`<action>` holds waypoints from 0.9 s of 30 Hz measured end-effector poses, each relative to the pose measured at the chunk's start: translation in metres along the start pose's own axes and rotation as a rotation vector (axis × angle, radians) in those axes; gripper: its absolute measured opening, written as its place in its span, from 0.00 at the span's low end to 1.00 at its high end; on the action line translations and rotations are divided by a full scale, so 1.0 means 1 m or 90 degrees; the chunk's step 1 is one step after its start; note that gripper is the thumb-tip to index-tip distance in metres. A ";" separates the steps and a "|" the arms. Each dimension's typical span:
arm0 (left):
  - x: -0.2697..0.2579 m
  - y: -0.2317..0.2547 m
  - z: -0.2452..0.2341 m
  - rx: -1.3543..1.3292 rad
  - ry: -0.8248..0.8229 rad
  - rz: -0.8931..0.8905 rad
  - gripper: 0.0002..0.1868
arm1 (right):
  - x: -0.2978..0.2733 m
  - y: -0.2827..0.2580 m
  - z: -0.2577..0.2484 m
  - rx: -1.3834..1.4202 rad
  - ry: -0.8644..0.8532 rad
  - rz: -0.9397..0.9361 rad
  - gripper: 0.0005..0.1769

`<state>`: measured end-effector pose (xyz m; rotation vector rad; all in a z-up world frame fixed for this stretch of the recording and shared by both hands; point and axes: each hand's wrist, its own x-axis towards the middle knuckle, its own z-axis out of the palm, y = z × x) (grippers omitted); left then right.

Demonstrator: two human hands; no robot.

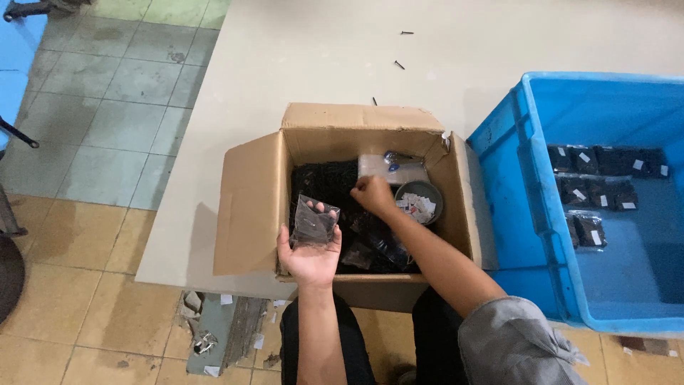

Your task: The person repeatedly picks small black objects from a cardboard box and places them into a clear plastic bag held in the left hand. The person continues this process throughout the clip, filling the bag with the small items.

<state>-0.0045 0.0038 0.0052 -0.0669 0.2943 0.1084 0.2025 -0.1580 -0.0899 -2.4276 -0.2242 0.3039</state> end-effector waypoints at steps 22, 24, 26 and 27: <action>-0.003 -0.003 0.011 0.023 0.033 0.009 0.39 | -0.005 0.005 0.039 -0.678 0.059 -0.588 0.08; -0.005 -0.003 0.015 0.034 0.055 0.017 0.38 | -0.004 0.011 0.046 -0.726 0.074 -0.642 0.06; -0.007 -0.005 0.022 0.050 0.061 0.022 0.38 | -0.008 0.007 0.040 -0.718 0.061 -0.632 0.06; -0.008 -0.005 0.024 0.066 0.068 0.027 0.37 | -0.011 0.005 0.038 -0.709 0.046 -0.621 0.07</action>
